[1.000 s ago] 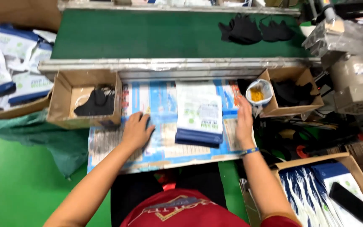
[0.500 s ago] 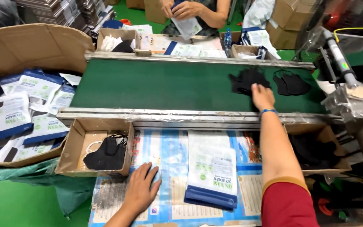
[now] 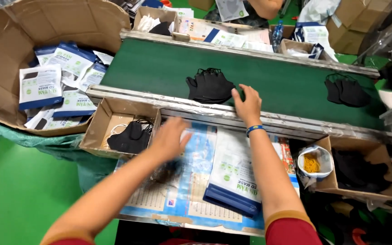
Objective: Packaging black 3D face masks into individual plastic sleeves.
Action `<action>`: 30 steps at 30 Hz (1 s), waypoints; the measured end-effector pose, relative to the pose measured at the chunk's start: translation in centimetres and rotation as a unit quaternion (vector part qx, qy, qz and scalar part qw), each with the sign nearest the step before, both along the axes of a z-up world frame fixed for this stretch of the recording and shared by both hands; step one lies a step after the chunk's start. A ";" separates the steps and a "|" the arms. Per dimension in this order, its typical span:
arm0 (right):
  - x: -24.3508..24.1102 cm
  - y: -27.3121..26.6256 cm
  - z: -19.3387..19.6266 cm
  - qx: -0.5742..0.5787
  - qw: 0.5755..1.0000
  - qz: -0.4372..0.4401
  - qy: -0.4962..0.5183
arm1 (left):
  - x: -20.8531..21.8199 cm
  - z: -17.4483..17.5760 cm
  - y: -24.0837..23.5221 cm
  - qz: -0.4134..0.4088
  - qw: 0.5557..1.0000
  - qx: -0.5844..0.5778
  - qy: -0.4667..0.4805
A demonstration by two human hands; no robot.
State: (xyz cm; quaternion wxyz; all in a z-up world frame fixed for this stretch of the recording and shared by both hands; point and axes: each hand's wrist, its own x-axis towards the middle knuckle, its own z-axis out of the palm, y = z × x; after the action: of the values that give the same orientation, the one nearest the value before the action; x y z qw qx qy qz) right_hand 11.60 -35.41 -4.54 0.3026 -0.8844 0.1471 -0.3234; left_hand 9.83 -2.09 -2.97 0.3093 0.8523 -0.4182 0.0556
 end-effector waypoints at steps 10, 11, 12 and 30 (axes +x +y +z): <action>0.7 0.8 1.1 -0.089 0.987 0.031 0.133 | 15.0 1.3 -14.7 0.212 0.973 0.028 0.086; 0.5 1.0 1.0 -0.081 0.988 0.037 0.130 | 14.5 2.0 -15.7 0.210 0.967 0.007 0.142; 0.6 0.7 1.0 -0.082 0.987 0.034 0.132 | 15.2 1.0 -16.8 0.206 0.968 0.006 0.143; -20.3 17.9 1.5 0.233 0.841 0.467 0.145 | -9.9 -0.3 10.8 -0.126 0.976 -0.145 0.102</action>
State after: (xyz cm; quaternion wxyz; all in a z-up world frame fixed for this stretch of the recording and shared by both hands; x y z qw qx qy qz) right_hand -8.69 -17.50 -3.07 0.5899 -0.7888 -0.1698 0.0319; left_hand -0.08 8.68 -3.24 0.4751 0.7401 -0.4758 -0.0105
